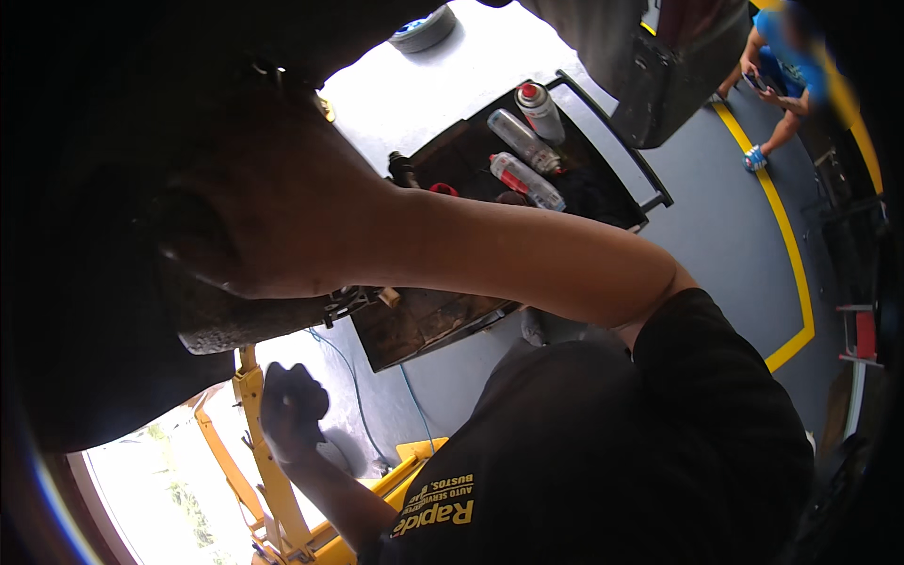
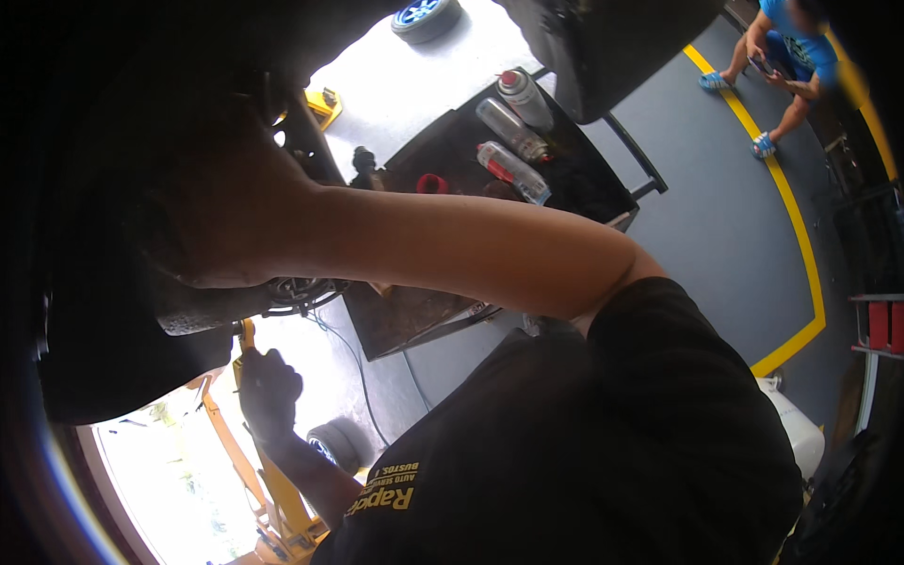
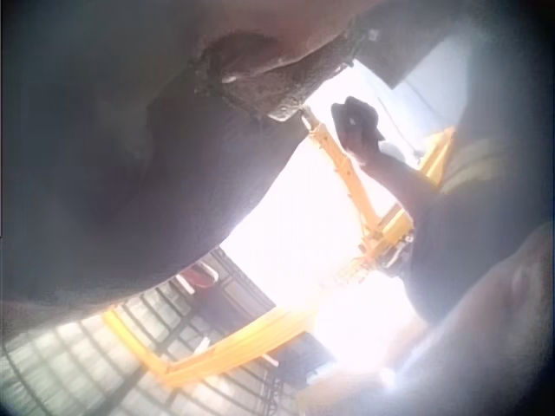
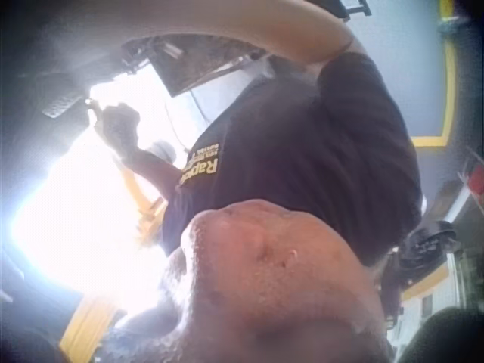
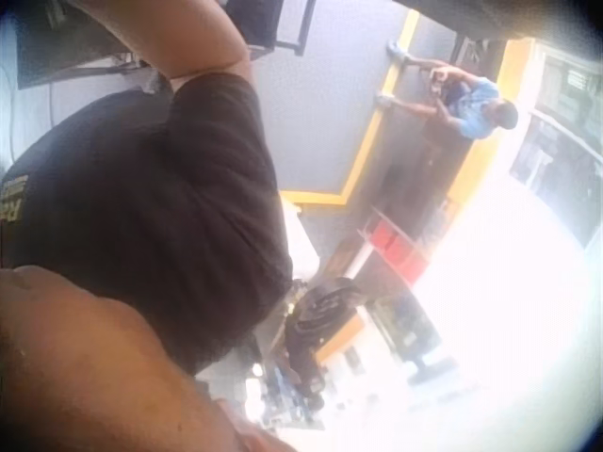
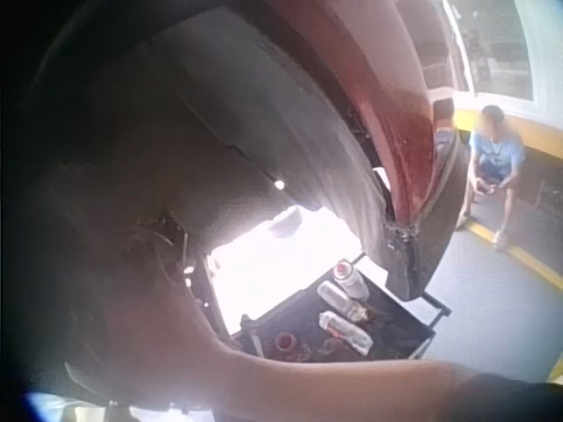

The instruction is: The person works on a vehicle's front suspension and brake assembly while the car is raised on a lift. They use a wrench and spray lubricant on bolts, then manipulate and install a metal suspension component into place.

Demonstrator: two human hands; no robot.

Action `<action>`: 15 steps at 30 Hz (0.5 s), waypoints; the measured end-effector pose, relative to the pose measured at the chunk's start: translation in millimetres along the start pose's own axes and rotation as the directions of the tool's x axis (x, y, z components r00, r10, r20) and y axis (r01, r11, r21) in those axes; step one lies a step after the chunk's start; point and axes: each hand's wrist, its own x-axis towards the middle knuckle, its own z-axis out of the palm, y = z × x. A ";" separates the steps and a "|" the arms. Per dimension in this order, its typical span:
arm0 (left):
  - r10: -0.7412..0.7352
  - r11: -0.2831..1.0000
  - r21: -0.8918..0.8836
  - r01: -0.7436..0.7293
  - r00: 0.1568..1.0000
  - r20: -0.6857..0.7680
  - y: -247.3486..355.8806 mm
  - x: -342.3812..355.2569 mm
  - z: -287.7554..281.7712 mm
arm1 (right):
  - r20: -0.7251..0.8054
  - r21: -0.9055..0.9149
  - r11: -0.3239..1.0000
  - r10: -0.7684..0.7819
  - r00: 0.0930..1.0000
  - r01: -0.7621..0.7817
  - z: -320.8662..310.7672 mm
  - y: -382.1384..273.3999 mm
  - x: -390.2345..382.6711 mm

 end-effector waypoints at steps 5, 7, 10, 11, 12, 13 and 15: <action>-0.438 0.807 0.426 0.409 0.898 -0.032 -159.1 26.7 22.0 | -0.080 0.111 0.993 -0.034 0.996 0.043 -36.0 13.6 -9.6; -0.453 0.809 0.327 0.488 0.873 -0.182 -210.3 45.7 19.0 | -0.050 0.150 0.988 -0.034 0.998 0.041 -72.2 41.9 -31.5; -0.364 0.879 0.181 0.441 0.866 -0.343 -278.3 80.0 -0.5 | 0.229 -0.233 0.972 0.029 0.973 0.026 -147.1 103.5 -93.8; -0.353 0.888 0.160 0.431 0.862 -0.364 -300.4 93.4 -8.1 | 0.352 -0.226 0.877 0.479 0.804 -0.424 -164.1 119.9 -130.6; -0.353 0.889 0.148 0.433 0.854 -0.381 -318.8 103.4 -17.4 | 0.397 -0.318 0.678 0.730 0.556 -0.663 -182.0 134.0 -163.9; -0.366 0.885 0.124 0.448 0.836 -0.409 -335.4 109.8 -25.6 | 0.413 -0.343 0.678 0.730 0.544 -0.650 -189.9 145.8 -198.3; -0.285 0.655 0.547 0.522 0.840 -0.461 -357.3 118.9 -38.5 | 0.281 -0.583 0.588 0.793 0.540 -0.561 -196.9 161.7 -252.9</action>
